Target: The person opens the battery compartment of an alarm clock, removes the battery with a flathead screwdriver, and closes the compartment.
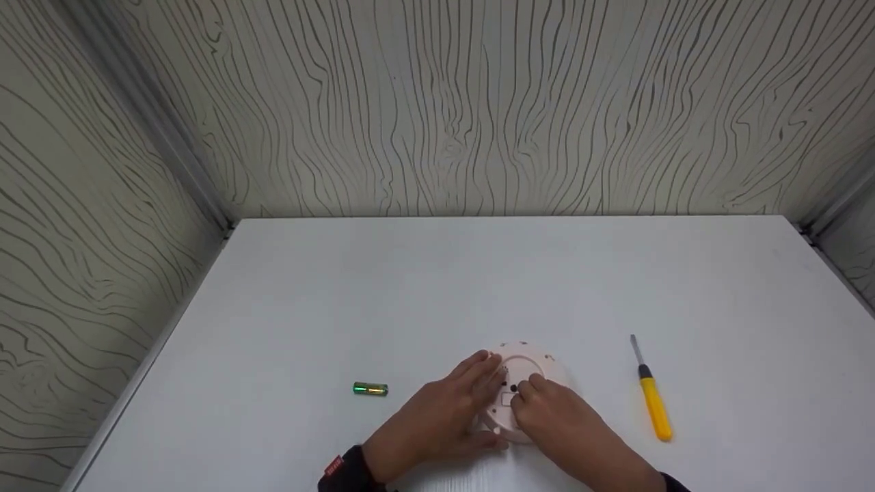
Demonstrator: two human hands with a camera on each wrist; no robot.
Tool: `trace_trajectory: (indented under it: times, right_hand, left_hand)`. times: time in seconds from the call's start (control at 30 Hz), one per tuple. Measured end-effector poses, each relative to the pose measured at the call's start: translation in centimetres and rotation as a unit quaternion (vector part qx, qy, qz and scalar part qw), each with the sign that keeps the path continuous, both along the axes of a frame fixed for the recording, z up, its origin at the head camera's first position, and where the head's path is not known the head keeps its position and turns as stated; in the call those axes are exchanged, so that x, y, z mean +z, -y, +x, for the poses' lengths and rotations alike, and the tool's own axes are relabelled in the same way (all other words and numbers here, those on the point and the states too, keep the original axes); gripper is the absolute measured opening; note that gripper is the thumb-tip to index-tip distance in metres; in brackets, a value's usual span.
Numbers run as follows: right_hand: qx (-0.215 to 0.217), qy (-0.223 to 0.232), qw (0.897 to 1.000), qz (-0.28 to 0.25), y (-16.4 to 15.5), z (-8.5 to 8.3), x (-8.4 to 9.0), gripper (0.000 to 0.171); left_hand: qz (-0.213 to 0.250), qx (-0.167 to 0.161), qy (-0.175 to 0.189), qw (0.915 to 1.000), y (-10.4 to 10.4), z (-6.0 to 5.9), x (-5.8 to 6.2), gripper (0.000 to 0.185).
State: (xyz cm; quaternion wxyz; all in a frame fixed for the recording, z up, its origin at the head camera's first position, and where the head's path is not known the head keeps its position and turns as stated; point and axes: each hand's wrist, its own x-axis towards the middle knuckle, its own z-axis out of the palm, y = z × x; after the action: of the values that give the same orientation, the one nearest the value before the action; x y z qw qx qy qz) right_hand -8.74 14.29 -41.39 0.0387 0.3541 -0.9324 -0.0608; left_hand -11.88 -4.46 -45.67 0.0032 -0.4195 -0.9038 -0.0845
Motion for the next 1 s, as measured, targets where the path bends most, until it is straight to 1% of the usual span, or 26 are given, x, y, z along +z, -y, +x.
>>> trace_trajectory:
  times: [0.17,0.37,0.63,0.83,1.0]
  right_hand:
    - [0.002,-0.002,1.000,-0.001,-0.02,0.02,-0.16,0.032]
    - [0.001,-0.003,1.000,-0.001,-0.03,-0.02,-0.18,0.032]
    - [0.009,-0.010,1.000,-0.006,-0.30,-0.11,-0.11,0.029]
    - [0.003,0.022,0.999,-0.035,-0.74,-0.51,-0.11,0.031]
    - [-0.003,0.044,0.997,-0.060,-0.96,-0.88,-0.11,0.030]
  left_hand:
    - [0.000,-0.003,-0.001,1.0000,0.03,-0.04,0.07,0.077]
    - [0.012,-0.010,-0.001,0.9999,0.21,-0.12,0.17,0.072]
    - [0.024,-0.010,-0.001,0.9997,0.32,-0.29,0.09,0.072]
    - [0.028,-0.015,-0.007,0.9995,0.38,-0.29,-0.01,0.071]
    - [0.027,-0.014,-0.004,0.9995,0.38,-0.33,-0.02,0.071]
